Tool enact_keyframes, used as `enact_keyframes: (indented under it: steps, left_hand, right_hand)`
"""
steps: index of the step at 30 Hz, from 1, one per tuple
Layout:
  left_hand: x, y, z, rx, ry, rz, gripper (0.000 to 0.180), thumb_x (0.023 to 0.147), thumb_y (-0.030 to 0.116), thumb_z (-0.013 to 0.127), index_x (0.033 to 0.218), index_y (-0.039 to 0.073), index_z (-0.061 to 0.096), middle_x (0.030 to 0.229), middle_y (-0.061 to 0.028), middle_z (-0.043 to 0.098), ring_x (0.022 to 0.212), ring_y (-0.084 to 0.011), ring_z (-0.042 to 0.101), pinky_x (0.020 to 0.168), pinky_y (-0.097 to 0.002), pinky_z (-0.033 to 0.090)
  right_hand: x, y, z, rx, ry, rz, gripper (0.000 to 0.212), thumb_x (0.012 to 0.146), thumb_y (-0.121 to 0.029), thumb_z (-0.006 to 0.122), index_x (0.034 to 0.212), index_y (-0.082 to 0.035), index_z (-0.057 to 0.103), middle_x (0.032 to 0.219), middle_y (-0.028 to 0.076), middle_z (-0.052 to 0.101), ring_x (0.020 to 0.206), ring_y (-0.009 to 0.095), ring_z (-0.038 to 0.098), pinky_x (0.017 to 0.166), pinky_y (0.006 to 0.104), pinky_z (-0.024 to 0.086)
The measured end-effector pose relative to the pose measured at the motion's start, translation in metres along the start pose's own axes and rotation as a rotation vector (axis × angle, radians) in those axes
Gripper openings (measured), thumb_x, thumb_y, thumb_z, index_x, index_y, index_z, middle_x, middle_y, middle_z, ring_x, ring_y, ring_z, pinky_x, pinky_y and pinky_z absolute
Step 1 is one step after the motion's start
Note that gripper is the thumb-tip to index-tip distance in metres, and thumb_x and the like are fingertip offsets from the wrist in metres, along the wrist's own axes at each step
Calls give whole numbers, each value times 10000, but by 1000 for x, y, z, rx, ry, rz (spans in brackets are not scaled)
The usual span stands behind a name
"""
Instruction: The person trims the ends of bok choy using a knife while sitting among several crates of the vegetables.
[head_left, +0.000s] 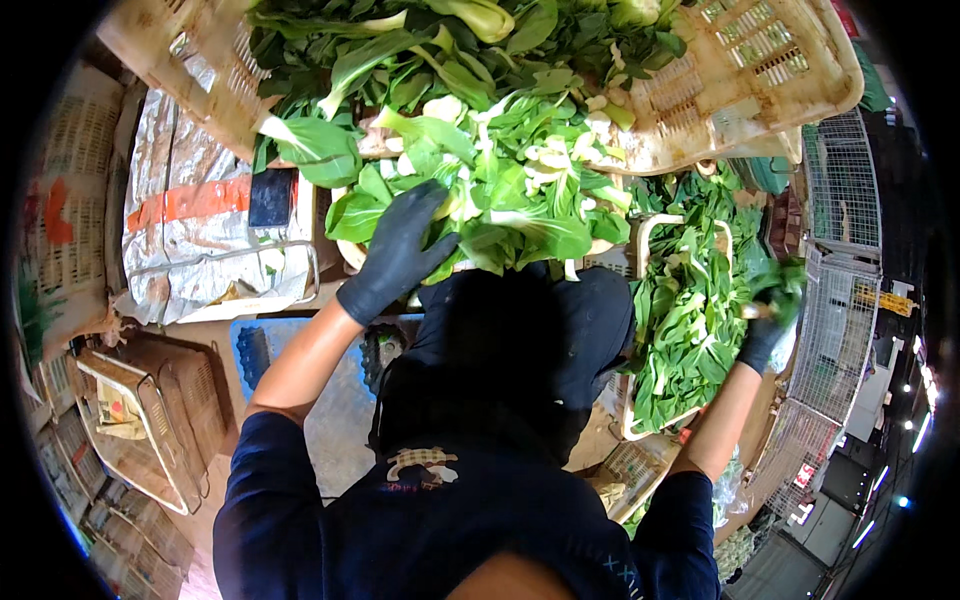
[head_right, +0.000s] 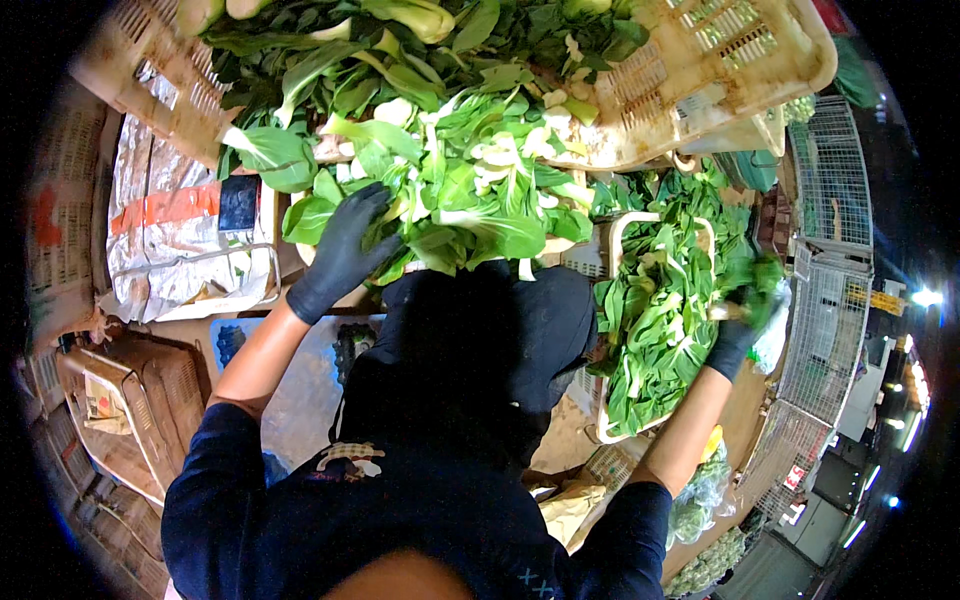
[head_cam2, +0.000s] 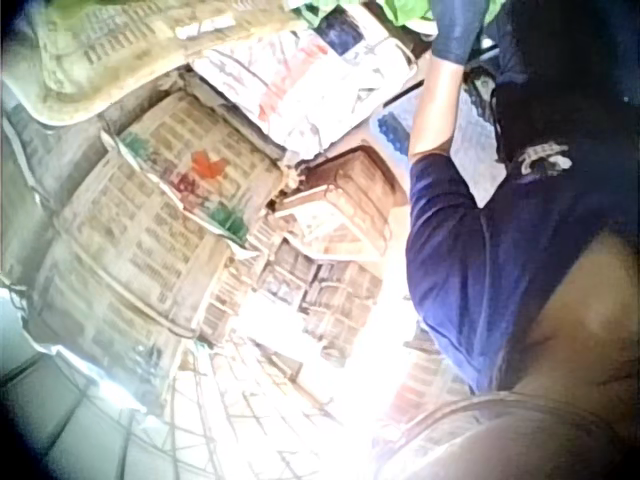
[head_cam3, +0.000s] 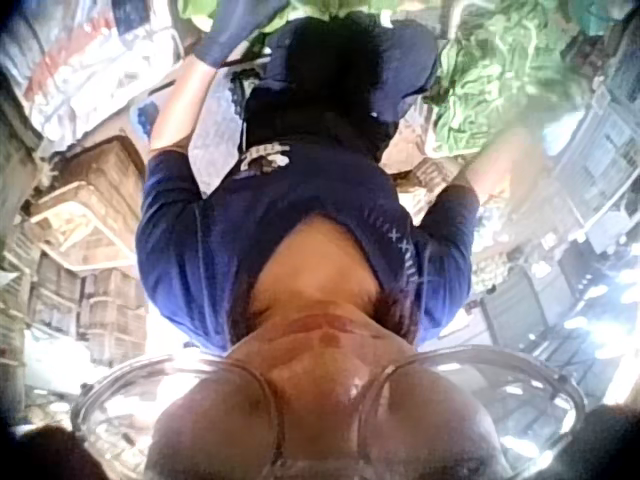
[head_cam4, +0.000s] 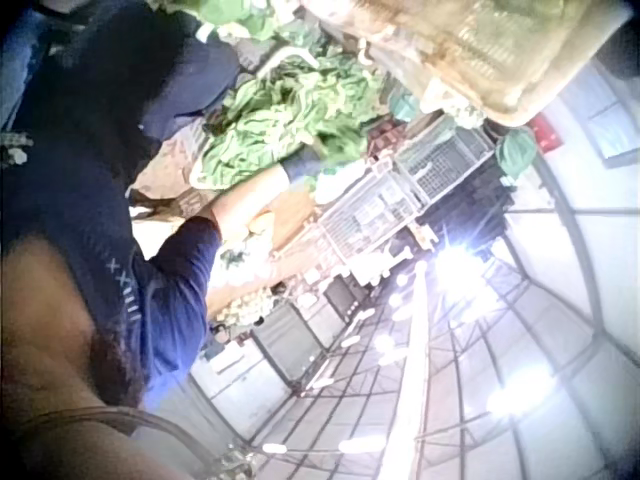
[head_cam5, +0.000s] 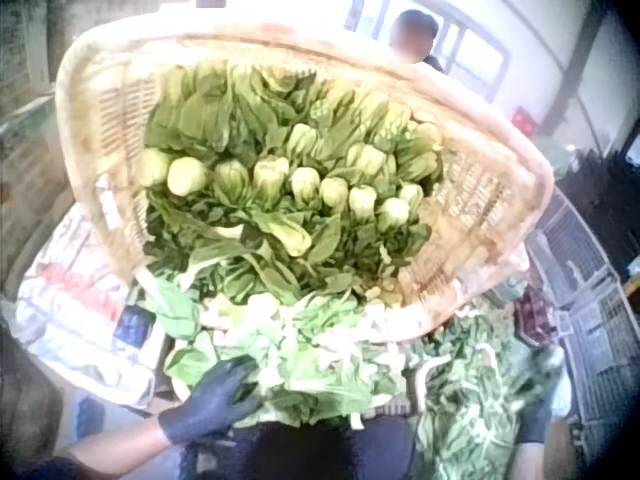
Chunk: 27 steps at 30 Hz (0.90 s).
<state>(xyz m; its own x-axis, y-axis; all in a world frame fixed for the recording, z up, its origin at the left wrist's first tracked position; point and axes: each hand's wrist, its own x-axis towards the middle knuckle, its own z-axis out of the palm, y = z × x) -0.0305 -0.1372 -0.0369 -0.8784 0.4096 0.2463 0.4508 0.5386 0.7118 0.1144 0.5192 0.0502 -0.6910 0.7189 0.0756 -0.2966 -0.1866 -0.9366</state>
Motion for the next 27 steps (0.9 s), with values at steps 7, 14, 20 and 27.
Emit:
enact_keyframes:
  steps: [7, 14, 20, 27]
  left_hand:
    - [46, -16, -10, 119, 296, 72, 450, 751, 120, 646, 1167, 15, 507, 1243, -183, 474, 1150, -327, 459, 953, -392, 379]
    - [229, 40, 64, 384, -253, 153, 594, 766, 409, 600, 1192, 14, 475, 1204, -230, 472, 1106, -368, 463, 923, -442, 386]
    - [232, -1, 109, 509, -315, 56, 414, 717, 335, 609, 1051, 92, 582, 976, -165, 587, 845, -341, 588, 739, -459, 460]
    - [158, 10, 85, 370, -130, 344, 376, 709, 310, 635, 1014, 93, 593, 1063, -153, 562, 912, -318, 548, 779, -434, 423]
  right_hand:
    - [-12, 33, -14, 78, -484, 340, 550, 802, -186, 552, 1308, -54, 382, 1165, 76, 558, 763, 128, 565, 595, 243, 437]
    - [-72, 168, 270, -484, -437, 186, 470, 797, -88, 451, 1255, 13, 423, 1227, 118, 499, 1088, 233, 517, 877, 309, 423]
    - [-41, 192, 309, -921, -731, -324, 524, 671, 8, 488, 1195, -15, 485, 1117, 219, 534, 1038, 349, 517, 908, 359, 394]
    - [39, 281, 313, -1272, -990, -368, 540, 645, -51, 555, 1181, -21, 494, 1064, 236, 554, 967, 402, 522, 829, 404, 430]
